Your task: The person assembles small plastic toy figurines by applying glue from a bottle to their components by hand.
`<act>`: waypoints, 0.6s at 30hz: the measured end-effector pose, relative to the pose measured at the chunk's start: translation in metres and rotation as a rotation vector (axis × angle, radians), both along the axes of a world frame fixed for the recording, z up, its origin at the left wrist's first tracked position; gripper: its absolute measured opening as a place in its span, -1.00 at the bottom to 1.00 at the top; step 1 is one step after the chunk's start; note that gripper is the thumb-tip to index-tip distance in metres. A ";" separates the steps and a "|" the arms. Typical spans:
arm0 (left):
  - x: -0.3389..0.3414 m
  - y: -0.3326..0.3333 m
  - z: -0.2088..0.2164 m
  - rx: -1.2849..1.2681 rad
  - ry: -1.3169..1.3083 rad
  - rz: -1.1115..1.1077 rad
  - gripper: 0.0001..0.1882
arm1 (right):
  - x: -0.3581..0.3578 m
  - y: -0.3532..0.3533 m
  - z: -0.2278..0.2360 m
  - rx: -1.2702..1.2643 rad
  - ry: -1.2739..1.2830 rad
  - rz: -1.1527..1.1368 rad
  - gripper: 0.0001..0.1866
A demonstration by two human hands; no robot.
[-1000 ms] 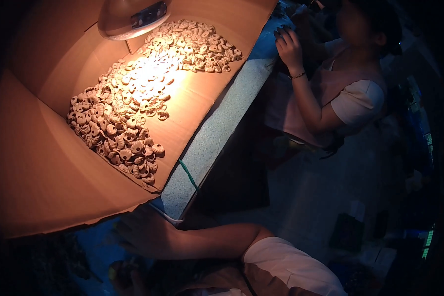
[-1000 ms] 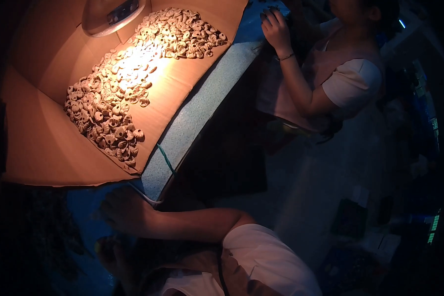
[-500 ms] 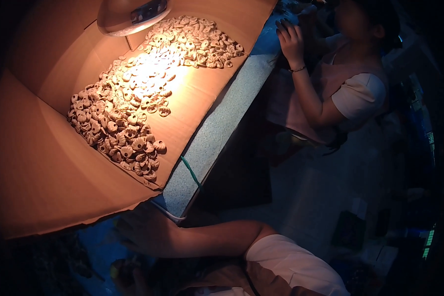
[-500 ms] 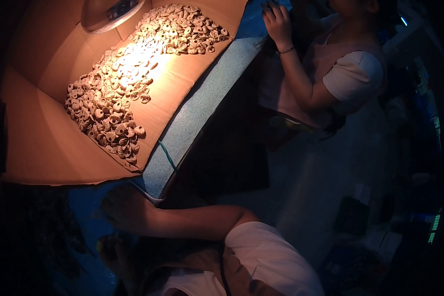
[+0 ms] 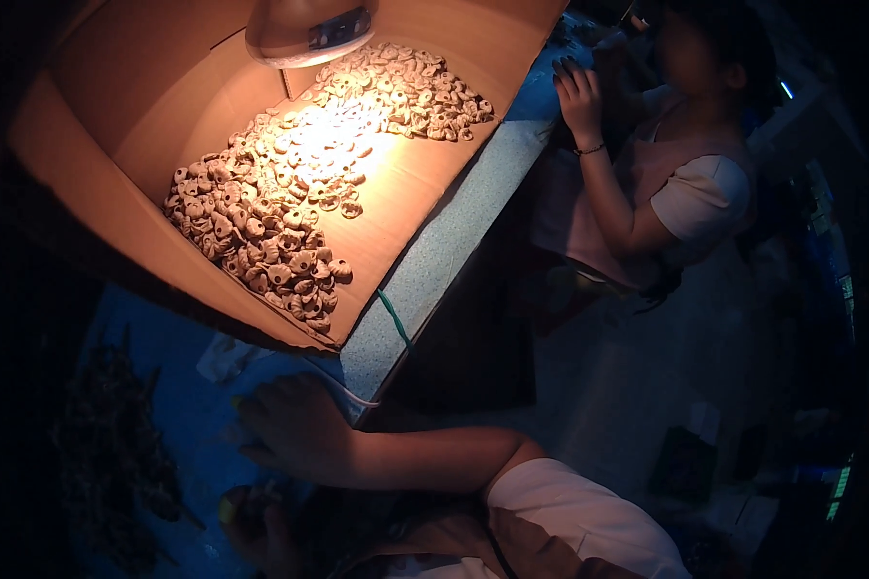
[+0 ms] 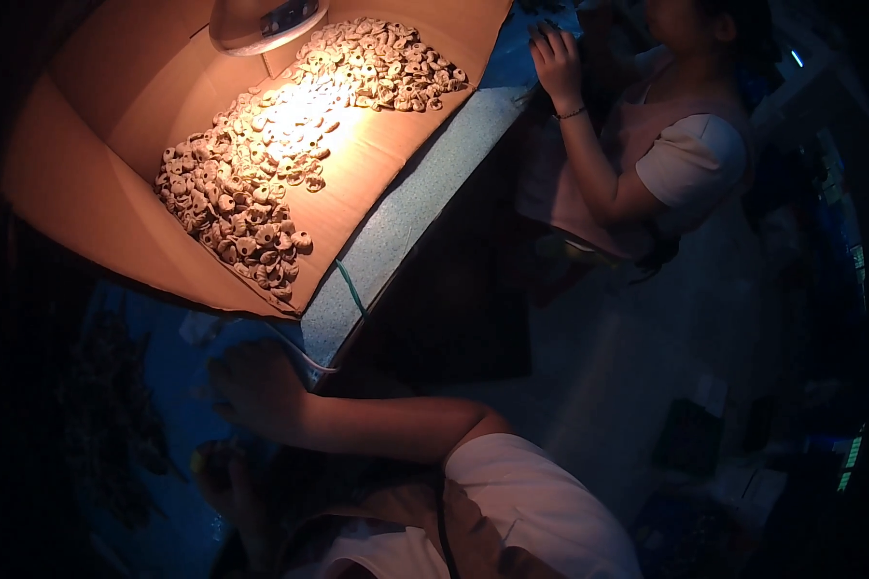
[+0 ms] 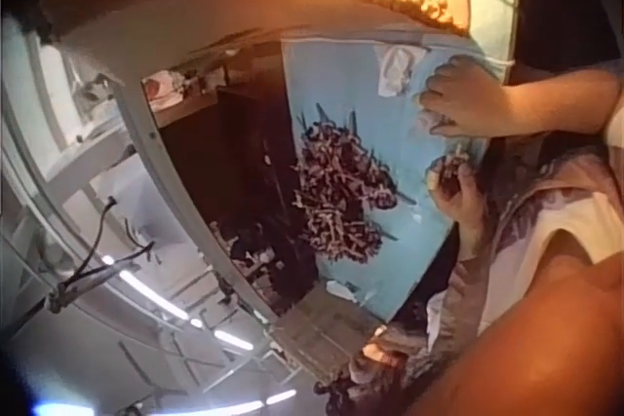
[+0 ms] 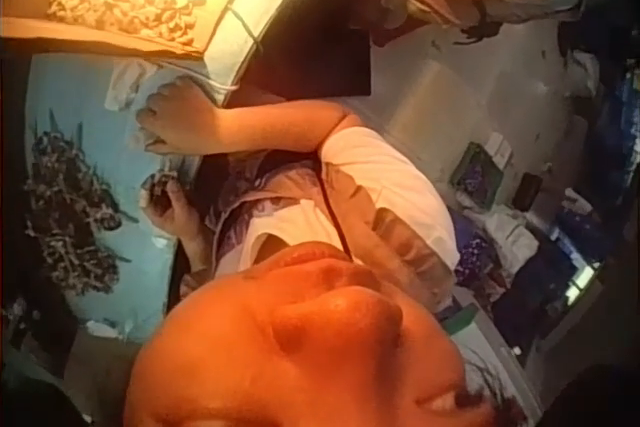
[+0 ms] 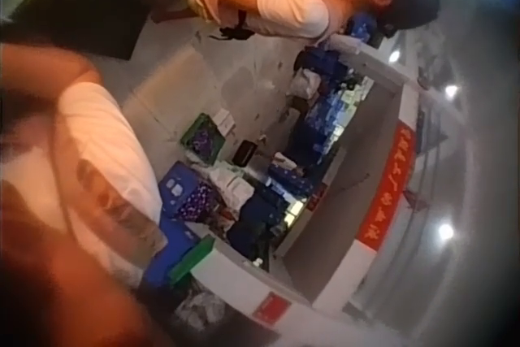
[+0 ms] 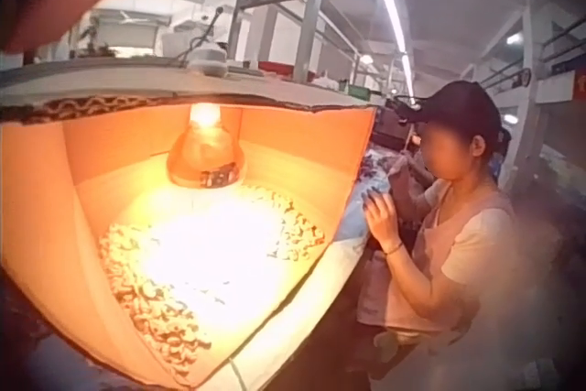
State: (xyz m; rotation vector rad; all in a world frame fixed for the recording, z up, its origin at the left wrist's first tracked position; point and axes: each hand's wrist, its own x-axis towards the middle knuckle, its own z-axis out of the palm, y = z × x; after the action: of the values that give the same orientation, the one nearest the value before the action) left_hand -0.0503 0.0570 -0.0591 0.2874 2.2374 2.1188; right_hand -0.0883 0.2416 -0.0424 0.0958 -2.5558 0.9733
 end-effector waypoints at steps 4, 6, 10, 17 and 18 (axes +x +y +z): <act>-0.001 -0.004 0.004 0.024 0.031 0.122 -0.58 | 0.001 -0.004 0.000 0.021 0.060 -0.003 -0.55; -0.006 -0.009 0.011 0.134 -0.117 0.005 -0.56 | -0.001 -0.005 0.000 0.037 0.089 -0.010 -0.59; -0.005 -0.008 0.020 0.141 -0.203 0.136 -0.55 | -0.003 -0.007 -0.002 0.048 0.082 -0.008 -0.65; -0.002 -0.040 0.015 0.269 -0.208 0.030 -0.59 | 0.005 -0.012 0.007 0.000 0.115 0.024 -0.66; -0.001 -0.044 0.012 0.278 -0.244 0.026 -0.62 | 0.007 -0.012 0.007 0.011 0.117 0.023 -0.66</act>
State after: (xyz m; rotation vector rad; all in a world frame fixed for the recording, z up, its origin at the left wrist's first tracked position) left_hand -0.0512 0.0131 -0.0471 0.0060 1.8275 2.3325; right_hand -0.0813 0.2293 -0.0359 0.1801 -2.4587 0.9336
